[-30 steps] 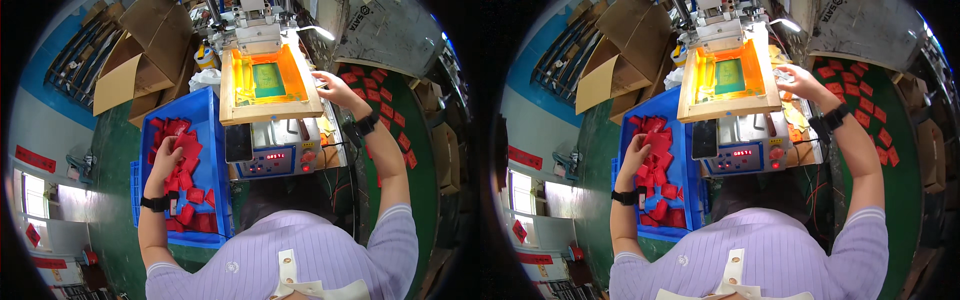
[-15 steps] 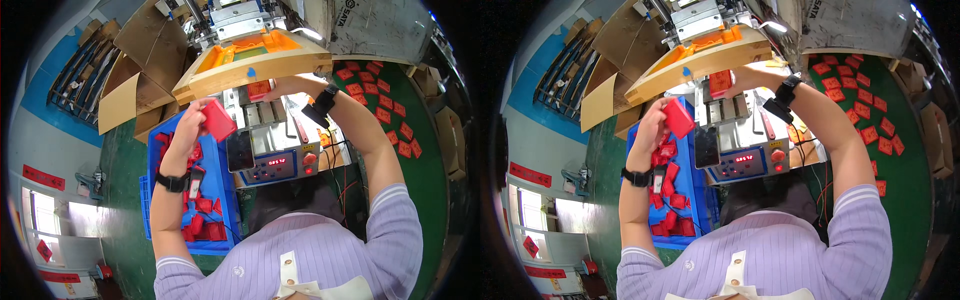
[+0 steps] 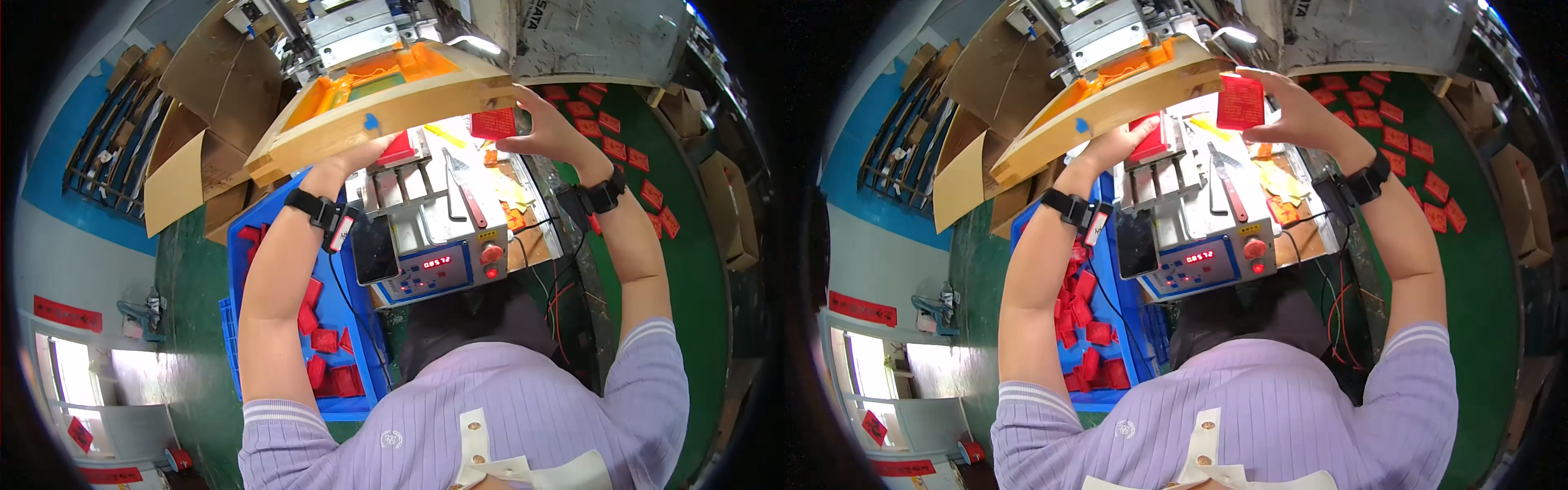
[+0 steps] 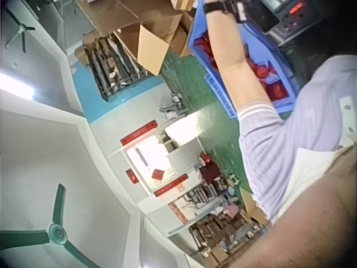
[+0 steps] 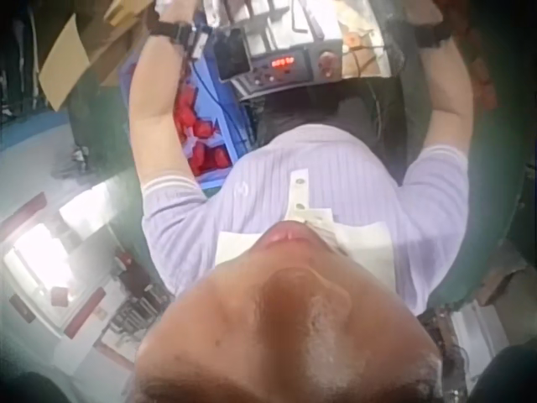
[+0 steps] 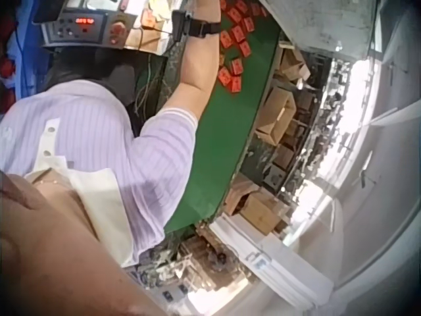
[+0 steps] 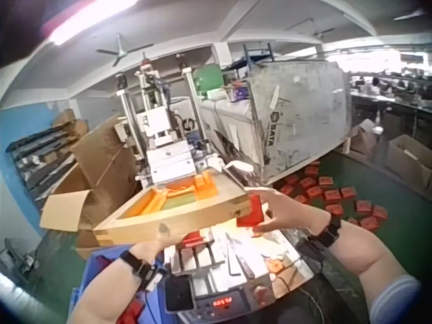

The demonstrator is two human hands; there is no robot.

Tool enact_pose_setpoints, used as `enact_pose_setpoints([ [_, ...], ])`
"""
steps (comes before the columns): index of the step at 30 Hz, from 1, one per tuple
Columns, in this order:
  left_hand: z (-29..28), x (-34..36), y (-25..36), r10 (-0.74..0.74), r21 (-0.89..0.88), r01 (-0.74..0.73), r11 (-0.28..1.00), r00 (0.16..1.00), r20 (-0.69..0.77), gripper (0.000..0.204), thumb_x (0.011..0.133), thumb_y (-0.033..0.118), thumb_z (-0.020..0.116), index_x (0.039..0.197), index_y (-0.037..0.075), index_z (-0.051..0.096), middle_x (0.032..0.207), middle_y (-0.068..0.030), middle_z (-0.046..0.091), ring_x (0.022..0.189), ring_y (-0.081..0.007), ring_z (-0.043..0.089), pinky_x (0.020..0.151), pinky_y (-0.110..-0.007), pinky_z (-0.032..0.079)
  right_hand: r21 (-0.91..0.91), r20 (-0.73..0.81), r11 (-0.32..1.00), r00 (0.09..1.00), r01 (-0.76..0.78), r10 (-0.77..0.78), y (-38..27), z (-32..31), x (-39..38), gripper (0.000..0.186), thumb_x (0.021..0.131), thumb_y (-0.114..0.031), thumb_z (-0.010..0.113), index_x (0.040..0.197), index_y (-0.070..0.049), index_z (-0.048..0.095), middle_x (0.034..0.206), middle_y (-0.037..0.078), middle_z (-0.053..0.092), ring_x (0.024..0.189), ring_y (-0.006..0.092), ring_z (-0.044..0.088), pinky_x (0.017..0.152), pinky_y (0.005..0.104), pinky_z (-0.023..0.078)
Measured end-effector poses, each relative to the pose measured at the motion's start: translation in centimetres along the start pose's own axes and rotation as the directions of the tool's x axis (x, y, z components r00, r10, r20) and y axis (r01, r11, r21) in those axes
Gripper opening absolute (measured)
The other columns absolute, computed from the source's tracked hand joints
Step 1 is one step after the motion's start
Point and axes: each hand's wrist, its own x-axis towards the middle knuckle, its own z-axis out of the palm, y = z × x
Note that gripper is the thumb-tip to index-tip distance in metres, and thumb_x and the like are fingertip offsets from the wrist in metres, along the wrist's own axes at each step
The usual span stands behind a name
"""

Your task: Operating a pad printing machine to apply designs to small red tags.

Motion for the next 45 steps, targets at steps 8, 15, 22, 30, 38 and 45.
enact_pose_setpoints([
  [8, -1.2, 0.6, 6.0, -0.150, 0.208, 0.057, 0.977, 0.872, 0.467, 0.059, 0.097, 0.040, 0.028, 0.140, 0.001, 0.024, 0.147, -0.0168, 0.023, 0.137, -0.0275, 0.019, 0.112, -0.037, 0.014, -0.139, -0.035, 0.988, 0.996, 0.075, -0.080, -0.5, -1.6, -3.4, 0.083, 0.067, -0.033, 0.077, 0.137, -0.012, 0.036, 0.137, 0.011, 0.039, 0.128, 0.0265, 0.034, 0.107, 0.0377, 0.027],
  [15, -0.2, -4.8, 9.8, 0.237, 0.204, -0.330, 0.922, 0.895, 0.379, 0.057, 0.097, 0.040, 0.030, 0.137, -0.001, 0.031, 0.145, -0.0194, 0.026, 0.137, -0.0311, 0.018, 0.112, -0.040, 0.012, -0.187, -0.112, 0.982, 0.994, -0.023, 0.002, -1.1, -3.9, -8.0, 0.081, 0.066, -0.023, 0.075, 0.137, -0.012, 0.037, 0.137, 0.010, 0.040, 0.127, 0.0254, 0.037, 0.107, 0.0367, 0.028],
  [22, -5.8, -16.3, 11.0, -0.134, -0.607, 0.230, 0.760, 0.971, 0.200, 0.055, 0.097, 0.046, 0.032, 0.078, 0.001, 0.057, 0.083, -0.0077, 0.057, 0.072, -0.0155, 0.050, 0.065, -0.027, 0.040, -0.218, -0.353, 0.846, 0.847, -0.487, 0.397, 5.0, -9.6, -22.0, 0.082, 0.067, -0.030, 0.076, 0.135, -0.007, 0.038, 0.133, 0.017, 0.043, 0.125, 0.0291, 0.040, 0.104, 0.0373, 0.032],
  [30, -9.7, -24.6, 3.9, -0.385, -0.642, 0.217, 0.735, 0.913, -0.132, 0.028, 0.098, 0.024, 0.039, 0.097, 0.000, 0.052, 0.063, 0.0029, 0.036, 0.059, -0.0034, 0.032, 0.054, -0.019, 0.027, 0.012, -0.467, 0.620, 0.544, -0.785, 0.697, 13.5, -10.6, -39.4, 0.078, 0.067, -0.031, 0.078, 0.129, 0.002, 0.043, 0.118, 0.015, 0.056, 0.110, 0.0215, 0.054, 0.094, 0.0318, 0.041],
  [38, -8.6, -29.1, -1.3, -0.596, -0.310, 0.550, 0.776, 0.800, -0.072, 0.035, 0.087, 0.017, 0.059, 0.117, 0.000, 0.053, 0.097, -0.0090, 0.059, 0.087, -0.0152, 0.056, 0.077, -0.026, 0.045, -0.575, -0.481, 0.071, 0.407, -0.815, 0.777, 20.7, -14.2, -43.3, 0.104, 0.068, -0.067, 0.062, 0.136, 0.004, 0.031, 0.133, 0.030, 0.039, 0.125, 0.0385, 0.038, 0.104, 0.0402, 0.032],
  [45, -3.0, -36.0, -9.7, -0.644, 0.274, 0.585, 0.764, 0.714, 0.275, 0.068, 0.068, 0.028, 0.072, 0.125, 0.002, 0.046, 0.119, -0.0232, 0.051, 0.114, -0.0373, 0.048, 0.094, -0.043, 0.042, -0.567, -0.364, 0.586, 0.814, -0.579, 0.452, 22.6, -15.5, -31.3, 0.075, 0.080, -0.041, 0.065, 0.135, 0.001, 0.036, 0.135, 0.021, 0.041, 0.127, 0.0319, 0.038, 0.104, 0.0368, 0.030],
])
